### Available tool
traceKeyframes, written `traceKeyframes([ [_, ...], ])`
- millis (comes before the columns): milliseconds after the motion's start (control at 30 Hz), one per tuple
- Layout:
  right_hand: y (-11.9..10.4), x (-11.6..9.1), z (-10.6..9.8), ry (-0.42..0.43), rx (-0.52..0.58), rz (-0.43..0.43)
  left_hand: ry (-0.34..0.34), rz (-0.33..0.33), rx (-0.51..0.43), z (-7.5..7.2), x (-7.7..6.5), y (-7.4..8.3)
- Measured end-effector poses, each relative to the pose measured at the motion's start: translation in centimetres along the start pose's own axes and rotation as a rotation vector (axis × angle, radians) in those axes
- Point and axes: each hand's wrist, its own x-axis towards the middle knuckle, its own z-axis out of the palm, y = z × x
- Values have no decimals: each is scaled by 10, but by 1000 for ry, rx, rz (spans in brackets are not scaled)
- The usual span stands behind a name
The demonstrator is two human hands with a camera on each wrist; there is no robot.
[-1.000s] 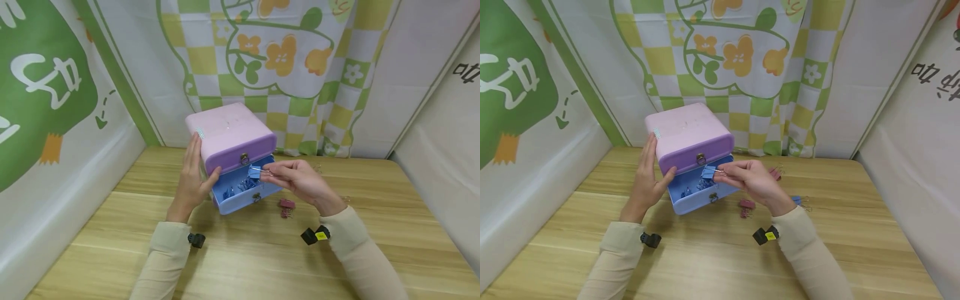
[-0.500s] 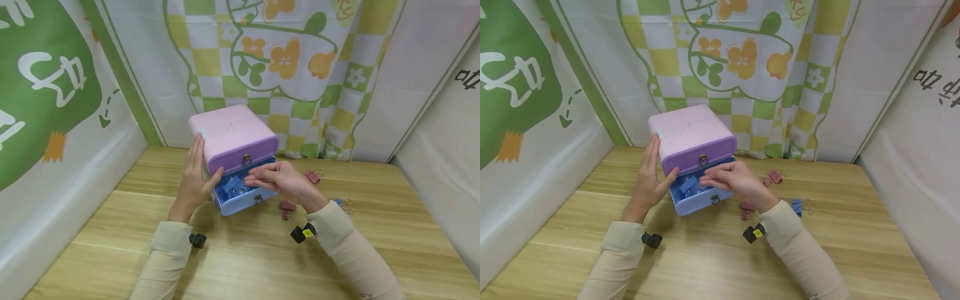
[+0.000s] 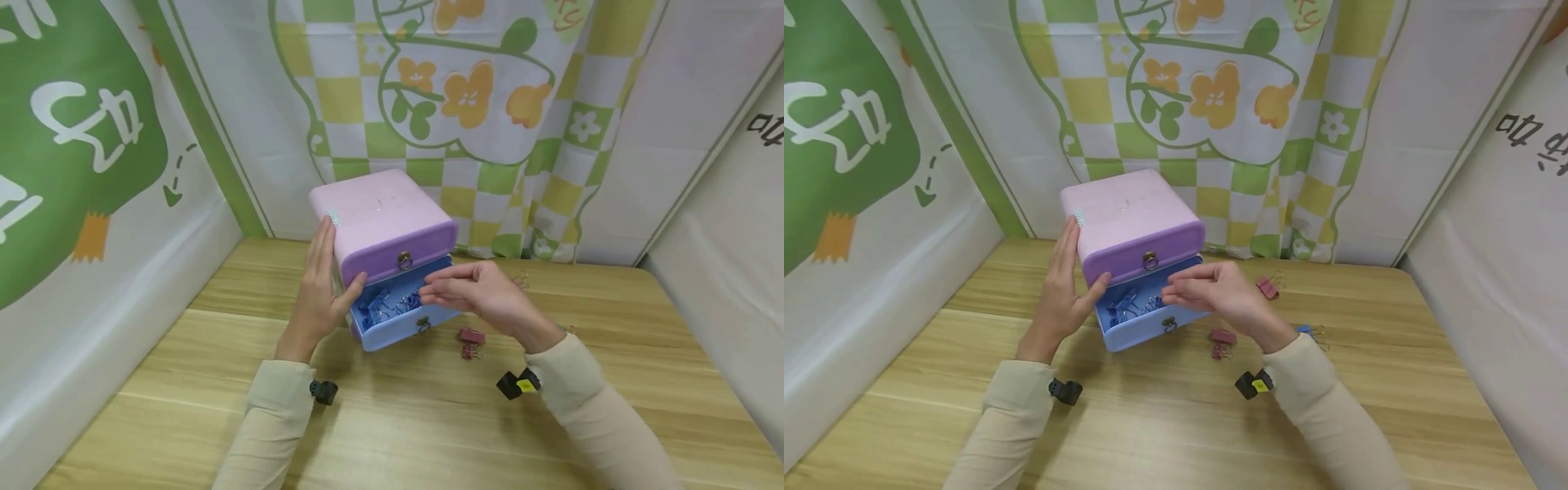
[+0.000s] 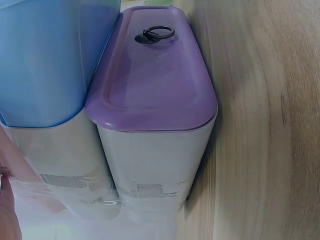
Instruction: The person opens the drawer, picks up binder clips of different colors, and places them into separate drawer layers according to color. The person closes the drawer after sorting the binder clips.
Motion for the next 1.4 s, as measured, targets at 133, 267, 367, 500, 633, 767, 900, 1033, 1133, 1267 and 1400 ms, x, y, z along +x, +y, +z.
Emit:
traceKeyframes([
  [133,-8,-12,-17,40,-118,-27,2,4,-2,0,0,-1],
  [267,-16,-26,-37,83,-216,-33,15,17,-4,2,1,-1],
  [367,-19,-38,-52,117,-273,-31,14,15,-2,2,0,-2],
  [500,-18,-55,-73,172,-313,-17,11,6,-3,2,1,-1],
  [633,-8,-71,-95,240,-410,35,8,6,-9,2,1,0],
  [767,6,-83,-117,299,-547,111,5,8,-6,2,1,0],
  [900,21,-92,-137,339,-663,161,14,13,-6,3,0,0],
  [1033,34,-101,-156,387,-774,180,22,20,-12,4,0,0],
  [1133,42,-105,-168,414,-872,183,30,25,-16,4,0,-1],
  [1267,51,-108,-177,435,-961,182,36,35,-8,5,0,-3],
  [1400,59,-108,-178,425,-1009,181,30,35,-2,5,0,-3],
])
